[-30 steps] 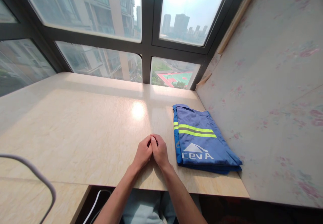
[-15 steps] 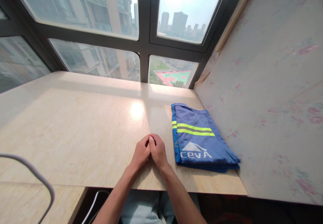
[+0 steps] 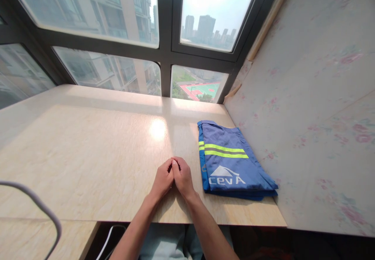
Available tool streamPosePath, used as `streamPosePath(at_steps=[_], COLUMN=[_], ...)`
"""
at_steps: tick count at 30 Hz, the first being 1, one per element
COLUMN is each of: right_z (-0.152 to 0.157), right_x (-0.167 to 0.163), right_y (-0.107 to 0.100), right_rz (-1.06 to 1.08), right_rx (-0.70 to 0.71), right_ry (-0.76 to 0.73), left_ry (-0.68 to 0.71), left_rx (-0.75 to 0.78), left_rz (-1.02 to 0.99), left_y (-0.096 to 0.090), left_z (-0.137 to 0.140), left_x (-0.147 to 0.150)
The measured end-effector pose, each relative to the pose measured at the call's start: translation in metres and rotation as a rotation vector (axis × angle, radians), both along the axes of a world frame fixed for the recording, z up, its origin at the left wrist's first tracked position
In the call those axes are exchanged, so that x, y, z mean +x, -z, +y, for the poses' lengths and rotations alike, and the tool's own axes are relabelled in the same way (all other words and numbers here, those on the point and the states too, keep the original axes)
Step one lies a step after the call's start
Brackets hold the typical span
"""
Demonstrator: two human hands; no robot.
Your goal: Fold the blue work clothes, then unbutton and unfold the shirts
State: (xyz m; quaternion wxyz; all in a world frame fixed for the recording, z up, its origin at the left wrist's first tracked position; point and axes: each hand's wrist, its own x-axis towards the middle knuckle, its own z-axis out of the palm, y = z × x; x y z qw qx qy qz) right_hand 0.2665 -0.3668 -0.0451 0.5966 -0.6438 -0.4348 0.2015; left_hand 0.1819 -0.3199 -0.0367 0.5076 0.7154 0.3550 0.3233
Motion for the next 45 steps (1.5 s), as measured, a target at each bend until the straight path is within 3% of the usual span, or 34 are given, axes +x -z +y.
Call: streamPosePath(at_steps=[45], right_z=[-0.0003], right_x=[-0.0019], right_y=[-0.0007], right_rz=[-0.036], right_rx=[0.028], right_ry=[0.009], left_ry=[0.011], left_rx=[-0.011], left_rz=[-0.039], left_y=[-0.0016], left_z=[0.0034], left_x=[-0.0005])
